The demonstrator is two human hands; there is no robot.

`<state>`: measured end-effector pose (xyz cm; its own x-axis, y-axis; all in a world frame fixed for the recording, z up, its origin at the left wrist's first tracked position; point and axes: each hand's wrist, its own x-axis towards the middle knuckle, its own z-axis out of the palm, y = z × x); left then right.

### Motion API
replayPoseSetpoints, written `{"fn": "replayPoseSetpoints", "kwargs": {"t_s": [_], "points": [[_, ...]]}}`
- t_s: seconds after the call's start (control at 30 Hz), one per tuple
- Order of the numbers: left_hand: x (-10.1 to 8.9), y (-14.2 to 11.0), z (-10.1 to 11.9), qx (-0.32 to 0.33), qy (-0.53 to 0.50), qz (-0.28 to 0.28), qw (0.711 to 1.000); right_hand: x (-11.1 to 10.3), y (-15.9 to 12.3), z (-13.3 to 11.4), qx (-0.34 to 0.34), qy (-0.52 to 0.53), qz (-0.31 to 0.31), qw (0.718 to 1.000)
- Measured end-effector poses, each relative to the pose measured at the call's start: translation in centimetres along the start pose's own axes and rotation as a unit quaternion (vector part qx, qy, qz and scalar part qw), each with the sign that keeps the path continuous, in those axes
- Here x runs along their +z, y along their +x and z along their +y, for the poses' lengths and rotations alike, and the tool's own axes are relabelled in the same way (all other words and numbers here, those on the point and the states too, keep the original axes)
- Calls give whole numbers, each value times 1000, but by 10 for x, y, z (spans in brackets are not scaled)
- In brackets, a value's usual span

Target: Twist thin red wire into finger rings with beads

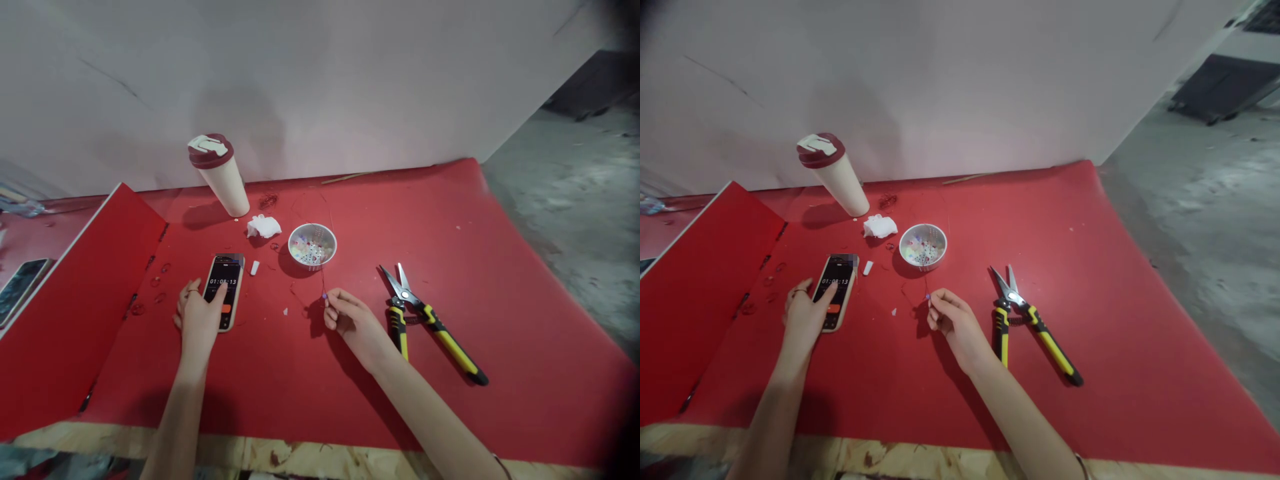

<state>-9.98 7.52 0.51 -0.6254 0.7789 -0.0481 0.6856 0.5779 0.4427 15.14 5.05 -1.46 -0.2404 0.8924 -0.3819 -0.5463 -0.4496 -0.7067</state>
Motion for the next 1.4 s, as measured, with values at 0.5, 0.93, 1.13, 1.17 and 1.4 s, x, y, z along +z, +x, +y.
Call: {"fn": "replayPoseSetpoints", "kwargs": {"t_s": [0.5, 0.93, 1.13, 1.17, 1.4], "points": [[40, -92, 54, 140, -342, -343, 863, 5, -2, -2, -15, 1, 8, 1000], [45, -89, 57, 48, -463, -460, 756, 8, -4, 2, -11, -44, 14, 999], [47, -89, 60, 77, -466, -427, 771, 8, -5, 0, -3, -38, 14, 999], [47, -89, 60, 75, -472, -421, 771, 8, -5, 0, 1, -35, 8, 999], [46, -87, 56, 25, -511, -422, 748, 7, -5, 0, 12, -41, -10, 999]]}}
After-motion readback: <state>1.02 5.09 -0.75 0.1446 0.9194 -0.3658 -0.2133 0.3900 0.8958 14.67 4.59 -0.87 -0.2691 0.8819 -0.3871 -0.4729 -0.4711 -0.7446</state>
